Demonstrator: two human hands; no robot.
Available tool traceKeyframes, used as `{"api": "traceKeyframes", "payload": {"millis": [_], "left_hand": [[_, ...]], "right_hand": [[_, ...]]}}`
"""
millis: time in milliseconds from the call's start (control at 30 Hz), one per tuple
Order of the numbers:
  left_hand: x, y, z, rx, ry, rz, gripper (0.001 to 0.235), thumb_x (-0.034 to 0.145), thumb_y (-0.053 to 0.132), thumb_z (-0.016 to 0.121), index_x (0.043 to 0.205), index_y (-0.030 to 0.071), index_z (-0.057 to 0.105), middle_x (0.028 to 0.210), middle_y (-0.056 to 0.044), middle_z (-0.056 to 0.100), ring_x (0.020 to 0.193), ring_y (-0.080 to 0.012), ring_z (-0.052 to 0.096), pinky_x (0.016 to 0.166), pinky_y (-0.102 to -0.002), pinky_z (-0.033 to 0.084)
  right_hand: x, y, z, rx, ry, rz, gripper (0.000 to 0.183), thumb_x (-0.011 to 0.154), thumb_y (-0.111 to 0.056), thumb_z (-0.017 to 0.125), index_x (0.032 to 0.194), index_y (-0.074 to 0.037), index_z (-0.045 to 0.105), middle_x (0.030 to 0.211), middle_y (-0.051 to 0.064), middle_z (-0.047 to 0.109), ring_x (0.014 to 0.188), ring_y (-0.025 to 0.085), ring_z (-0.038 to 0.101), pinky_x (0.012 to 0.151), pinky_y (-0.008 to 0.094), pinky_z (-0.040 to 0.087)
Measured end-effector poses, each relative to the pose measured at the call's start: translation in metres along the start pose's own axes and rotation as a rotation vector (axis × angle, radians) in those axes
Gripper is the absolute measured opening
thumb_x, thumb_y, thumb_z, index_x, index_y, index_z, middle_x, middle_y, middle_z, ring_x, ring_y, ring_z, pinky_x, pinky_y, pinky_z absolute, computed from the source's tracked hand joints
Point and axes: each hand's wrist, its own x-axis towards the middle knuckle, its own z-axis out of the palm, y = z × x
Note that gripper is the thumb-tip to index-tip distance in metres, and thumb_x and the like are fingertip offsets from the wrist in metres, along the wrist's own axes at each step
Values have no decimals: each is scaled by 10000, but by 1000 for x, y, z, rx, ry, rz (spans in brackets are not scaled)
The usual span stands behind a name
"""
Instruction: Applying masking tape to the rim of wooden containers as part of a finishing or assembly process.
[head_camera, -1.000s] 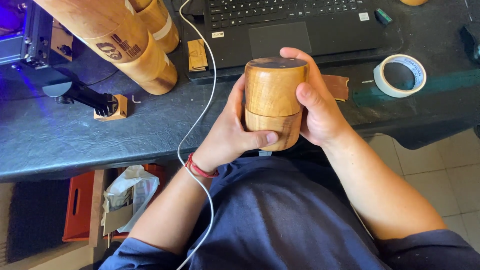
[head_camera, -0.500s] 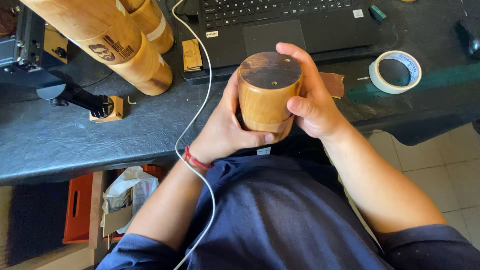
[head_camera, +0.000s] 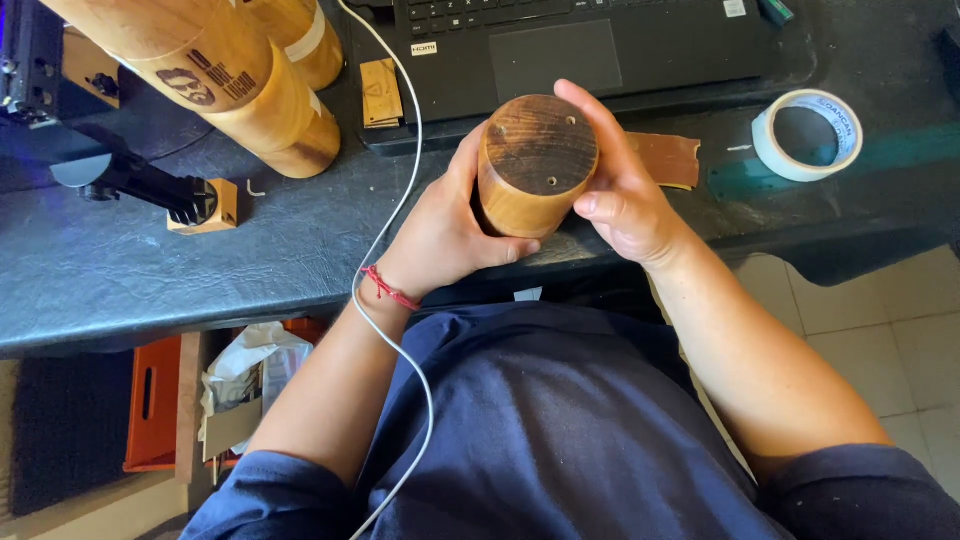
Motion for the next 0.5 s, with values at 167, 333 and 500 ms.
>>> {"api": "traceKeyframes", "payload": {"millis": [167, 333, 500], "left_hand": [[-1, 1, -4, 17, -21, 38, 1054, 723, 259, 902, 1507, 23, 238, 1531, -151, 419, 1447, -262, 415, 1221, -347, 295], [-4, -9, -2, 221, -7, 118, 1180, 699, 457, 922, 1522, -5, 214, 1591, -217, 320, 1498, -349, 334, 1262, -411, 240], [-5, 2, 3, 177, 47, -21, 1304, 610, 161, 980, 1540, 108, 66, 1507, -177, 515, 1324, -339, 606, 1090, -319, 453]], "right_hand": [[0, 0, 2, -56, -8, -3, 901, 846, -324, 638, 1584, -77, 184, 1528, 133, 403, 1399, 221, 426, 1215, 377, 326], [-3, -3, 8, -98, -20, -14, 1007, 860, -418, 705, 1596, -107, 92, 1575, 152, 351, 1463, 231, 381, 1276, 385, 279], [1, 6, 16, -205, 119, -173, 1042, 811, -319, 796, 1583, -119, 125, 1585, 185, 336, 1460, 255, 422, 1283, 380, 349]]}}
